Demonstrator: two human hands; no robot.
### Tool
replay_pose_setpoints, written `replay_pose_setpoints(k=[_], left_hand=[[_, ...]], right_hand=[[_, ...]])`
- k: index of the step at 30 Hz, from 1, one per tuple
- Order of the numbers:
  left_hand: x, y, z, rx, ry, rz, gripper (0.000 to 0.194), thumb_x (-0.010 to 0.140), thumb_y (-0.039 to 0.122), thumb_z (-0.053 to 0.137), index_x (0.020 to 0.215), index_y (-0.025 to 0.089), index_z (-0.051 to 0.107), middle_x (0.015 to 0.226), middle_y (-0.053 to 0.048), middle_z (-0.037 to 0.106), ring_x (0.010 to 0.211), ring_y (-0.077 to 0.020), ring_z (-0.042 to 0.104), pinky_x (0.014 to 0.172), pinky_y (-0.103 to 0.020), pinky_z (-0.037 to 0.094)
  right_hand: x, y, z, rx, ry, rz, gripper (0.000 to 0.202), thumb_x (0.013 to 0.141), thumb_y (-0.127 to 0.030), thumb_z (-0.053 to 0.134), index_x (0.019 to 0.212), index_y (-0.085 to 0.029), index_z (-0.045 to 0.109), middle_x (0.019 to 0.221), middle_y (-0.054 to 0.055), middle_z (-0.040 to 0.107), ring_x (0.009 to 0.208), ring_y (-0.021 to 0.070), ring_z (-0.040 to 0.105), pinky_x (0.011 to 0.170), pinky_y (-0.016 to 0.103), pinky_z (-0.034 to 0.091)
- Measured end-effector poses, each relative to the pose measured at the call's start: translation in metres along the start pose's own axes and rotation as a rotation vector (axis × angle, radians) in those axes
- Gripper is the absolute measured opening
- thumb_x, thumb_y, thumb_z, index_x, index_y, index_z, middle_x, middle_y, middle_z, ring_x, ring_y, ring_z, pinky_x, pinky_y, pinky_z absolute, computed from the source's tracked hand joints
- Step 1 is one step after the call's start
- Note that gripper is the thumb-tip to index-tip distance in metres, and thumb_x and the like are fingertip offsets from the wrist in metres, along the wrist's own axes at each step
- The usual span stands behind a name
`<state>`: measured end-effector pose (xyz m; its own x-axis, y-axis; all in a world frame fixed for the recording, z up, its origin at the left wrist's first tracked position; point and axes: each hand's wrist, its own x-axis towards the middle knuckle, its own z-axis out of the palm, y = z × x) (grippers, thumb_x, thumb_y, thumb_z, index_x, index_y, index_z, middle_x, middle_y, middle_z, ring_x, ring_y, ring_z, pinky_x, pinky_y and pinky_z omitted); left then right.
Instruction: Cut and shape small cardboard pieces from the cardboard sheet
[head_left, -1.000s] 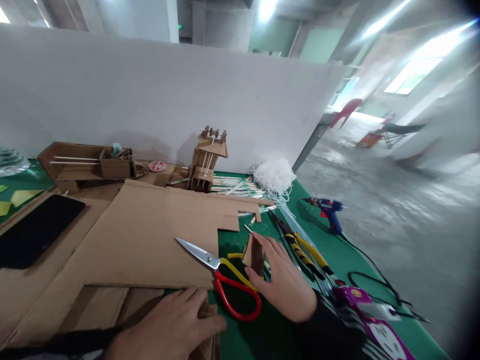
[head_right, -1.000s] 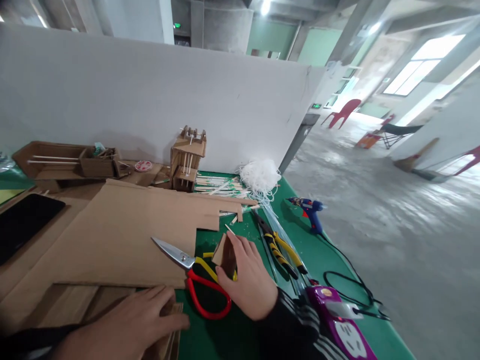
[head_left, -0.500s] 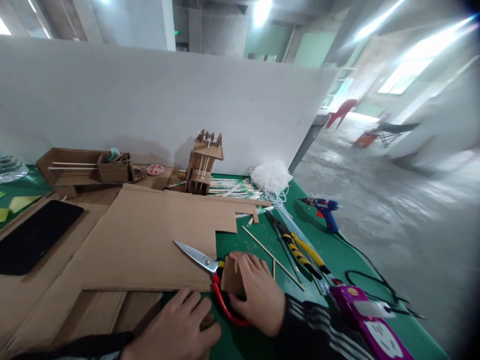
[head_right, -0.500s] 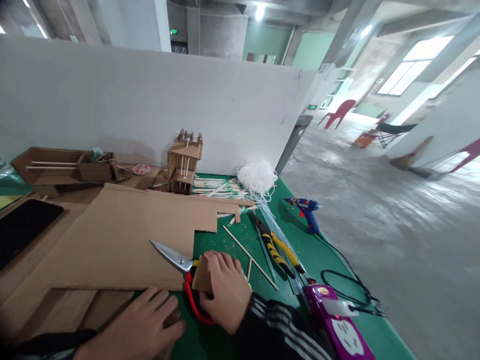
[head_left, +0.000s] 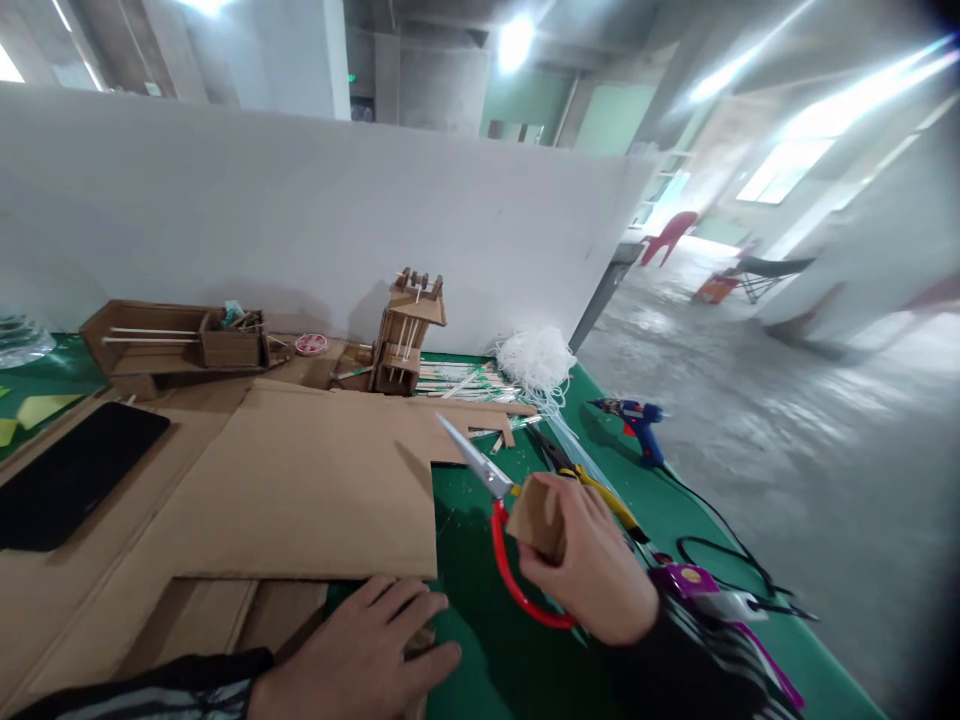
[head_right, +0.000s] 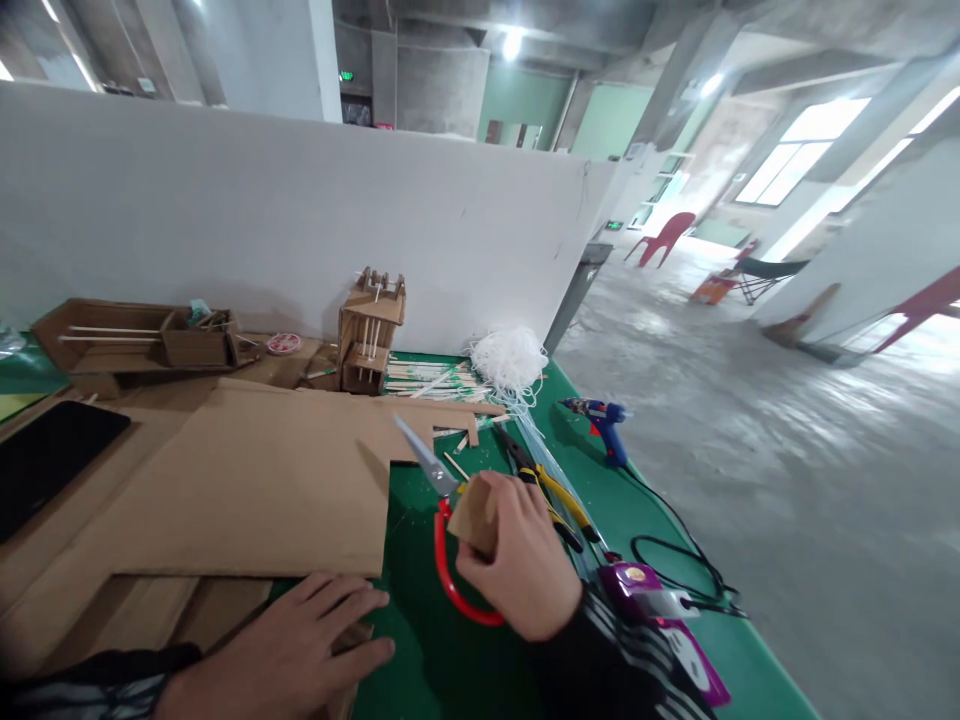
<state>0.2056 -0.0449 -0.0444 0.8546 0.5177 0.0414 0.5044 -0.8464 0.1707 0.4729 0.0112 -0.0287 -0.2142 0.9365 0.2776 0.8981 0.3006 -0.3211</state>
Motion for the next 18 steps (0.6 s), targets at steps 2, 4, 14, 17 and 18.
replay_pose_setpoints(k=[2, 4, 14, 17, 18], left_hand=[[-0.002, 0.003, -0.021, -0.103, -0.031, 0.004, 0.028, 0.096, 0.031, 0.050, 0.123, 0.026, 0.056, 0.130, -0.009, 0.062, 0.108, -0.0257, 0.059, 0.088, -0.035, 0.043], [-0.004, 0.000, -0.042, -0.230, -0.064, -0.007, 0.035, 0.092, 0.042, 0.056, 0.124, 0.027, 0.056, 0.123, -0.004, 0.065, 0.106, -0.0217, 0.060, 0.091, -0.032, 0.043], [0.026, -0.180, -0.064, 0.267, 0.208, -0.697, 0.044, 0.095, 0.047, 0.045, 0.123, 0.014, 0.057, 0.124, -0.018, 0.061, 0.120, -0.0343, 0.053, 0.100, -0.053, 0.041], [0.033, -0.202, -0.054, 0.299, 0.195, -0.784, 0.037, 0.094, 0.042, 0.053, 0.121, 0.016, 0.057, 0.120, -0.011, 0.062, 0.109, -0.0265, 0.060, 0.092, -0.049, 0.049], [0.034, -0.205, -0.050, 0.308, 0.190, -0.802, 0.036, 0.094, 0.039, 0.056, 0.122, 0.017, 0.057, 0.122, -0.010, 0.061, 0.107, -0.0247, 0.061, 0.090, -0.047, 0.051]], right_hand=[[-0.002, 0.015, -0.004, -0.090, 0.057, 0.104, 0.056, 0.072, -0.031, 0.059, 0.124, -0.016, 0.044, 0.115, 0.014, 0.059, 0.109, 0.0357, 0.051, 0.094, 0.049, 0.045], [-0.003, 0.028, -0.004, -0.153, 0.076, 0.193, 0.058, 0.073, -0.034, 0.059, 0.125, -0.012, 0.044, 0.117, 0.016, 0.059, 0.107, 0.0371, 0.051, 0.093, 0.050, 0.045], [-0.002, 0.040, 0.018, -0.233, 0.074, 0.291, 0.054, 0.074, -0.031, 0.061, 0.121, -0.008, 0.047, 0.114, 0.018, 0.060, 0.107, 0.0370, 0.052, 0.094, 0.047, 0.045], [-0.004, 0.039, 0.024, -0.218, 0.054, 0.271, 0.055, 0.073, -0.028, 0.062, 0.122, -0.007, 0.048, 0.113, 0.018, 0.060, 0.108, 0.0377, 0.051, 0.096, 0.047, 0.043], [-0.005, 0.039, 0.025, -0.217, 0.049, 0.272, 0.056, 0.072, -0.028, 0.063, 0.122, -0.006, 0.049, 0.111, 0.018, 0.060, 0.107, 0.0382, 0.051, 0.095, 0.047, 0.043]])
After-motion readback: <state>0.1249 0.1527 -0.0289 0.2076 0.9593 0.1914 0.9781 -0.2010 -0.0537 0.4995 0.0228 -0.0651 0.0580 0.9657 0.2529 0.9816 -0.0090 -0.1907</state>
